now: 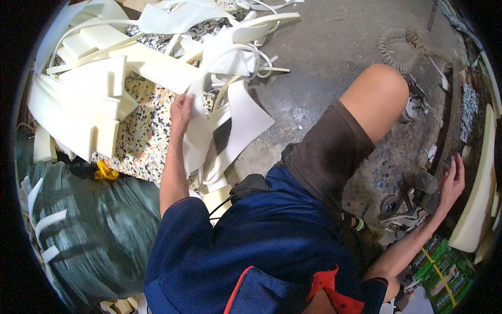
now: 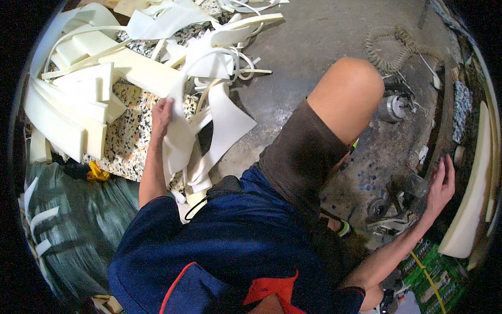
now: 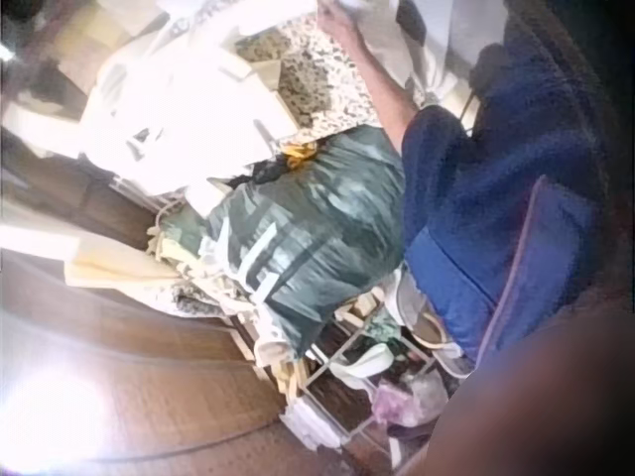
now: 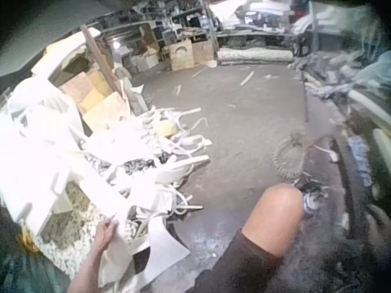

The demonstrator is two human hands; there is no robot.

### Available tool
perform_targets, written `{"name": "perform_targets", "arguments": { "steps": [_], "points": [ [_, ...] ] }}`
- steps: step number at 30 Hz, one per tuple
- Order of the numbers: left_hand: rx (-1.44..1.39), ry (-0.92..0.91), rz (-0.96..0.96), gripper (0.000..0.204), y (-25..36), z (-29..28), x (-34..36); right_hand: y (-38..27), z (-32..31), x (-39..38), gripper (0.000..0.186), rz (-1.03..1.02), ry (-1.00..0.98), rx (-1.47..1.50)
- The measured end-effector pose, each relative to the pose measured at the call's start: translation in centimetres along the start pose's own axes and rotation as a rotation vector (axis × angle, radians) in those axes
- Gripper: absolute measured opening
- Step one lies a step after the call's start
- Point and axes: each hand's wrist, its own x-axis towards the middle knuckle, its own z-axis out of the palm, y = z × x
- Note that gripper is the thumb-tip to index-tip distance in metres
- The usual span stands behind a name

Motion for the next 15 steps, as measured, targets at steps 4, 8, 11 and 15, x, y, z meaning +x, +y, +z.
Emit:
{"name": "perform_targets", "arguments": {
  "steps": [4, 8, 11, 15],
  "points": [
    [0.223, 0.336, 0.113, 0.029, 3.4, -4.3, 0.8, -5.6, 2.6, 0.5, 0.038, -0.167, -0.095, -0.022],
    [0.121, 0.461, 0.167, 0.030, 2.8, -7.7, 1.4, -9.3, 4.5, 0.8, 0.037, -0.171, -0.165, 0.068],
    [0.272, 0.271, 0.041, 0.038, -1.8, -6.2, 0.6, -10.7, 5.5, 0.6, 0.037, -0.230, -0.190, 0.006],
    [0.191, -0.135, -0.138, 0.046, -8.0, 2.0, -3.6, -10.7, 6.2, -0.6, 0.037, -0.217, -0.252, -0.003]
  ]
}}
